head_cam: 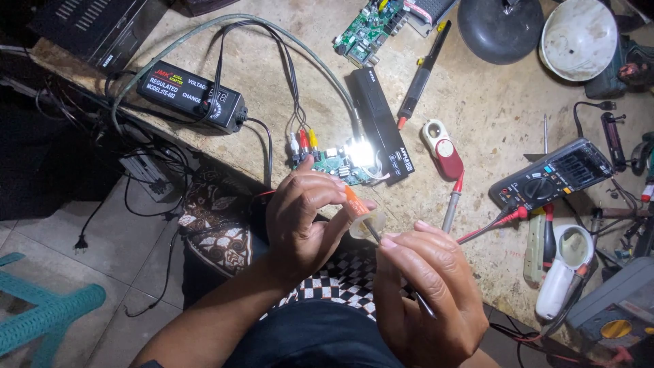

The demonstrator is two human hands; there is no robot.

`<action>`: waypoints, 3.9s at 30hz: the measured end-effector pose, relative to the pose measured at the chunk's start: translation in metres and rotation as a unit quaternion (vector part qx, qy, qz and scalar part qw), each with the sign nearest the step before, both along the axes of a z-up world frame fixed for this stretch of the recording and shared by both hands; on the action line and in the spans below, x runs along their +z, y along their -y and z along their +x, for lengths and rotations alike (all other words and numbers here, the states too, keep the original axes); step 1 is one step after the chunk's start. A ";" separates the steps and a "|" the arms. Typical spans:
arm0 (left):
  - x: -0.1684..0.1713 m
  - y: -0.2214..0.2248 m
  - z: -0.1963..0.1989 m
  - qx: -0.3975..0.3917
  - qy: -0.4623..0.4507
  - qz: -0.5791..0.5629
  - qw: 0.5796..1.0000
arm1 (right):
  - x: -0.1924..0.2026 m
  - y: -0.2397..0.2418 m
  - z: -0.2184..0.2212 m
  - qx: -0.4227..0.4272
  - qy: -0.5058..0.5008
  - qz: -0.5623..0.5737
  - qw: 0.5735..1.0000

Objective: Repairing an electronic circuit board by soldering components and testing connections with a multimeter

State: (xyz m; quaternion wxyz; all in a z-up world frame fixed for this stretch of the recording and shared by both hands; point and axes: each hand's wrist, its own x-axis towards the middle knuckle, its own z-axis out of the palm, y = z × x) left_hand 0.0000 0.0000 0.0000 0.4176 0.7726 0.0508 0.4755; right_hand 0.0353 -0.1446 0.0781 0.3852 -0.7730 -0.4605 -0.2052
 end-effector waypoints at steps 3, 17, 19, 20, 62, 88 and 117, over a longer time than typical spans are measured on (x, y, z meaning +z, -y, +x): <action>0.000 0.000 0.001 0.003 0.002 -0.008 1.000 | 0.004 0.001 -0.002 0.001 -0.006 -0.001 1.000; -0.007 -0.002 0.000 0.015 0.000 -0.004 1.000 | -0.035 0.038 0.005 -0.072 -0.183 0.237 0.951; -0.010 -0.004 0.000 0.009 -0.007 -0.001 1.000 | -0.032 0.037 0.006 -0.100 -0.305 0.329 0.888; -0.009 -0.007 -0.001 0.008 -0.007 0.000 1.000 | -0.035 0.042 0.009 -0.101 -0.304 0.330 0.888; -0.003 -0.023 0.004 -0.022 -0.047 0.104 0.993 | -0.045 0.065 0.004 -0.021 -0.167 0.107 0.980; -0.019 -0.033 -0.001 0.026 -0.067 0.108 0.992 | -0.093 0.077 0.022 -0.104 -0.479 0.364 0.792; -0.049 -0.059 0.017 0.153 -0.067 0.132 0.977 | -0.129 0.032 0.008 -0.060 -0.093 0.060 0.992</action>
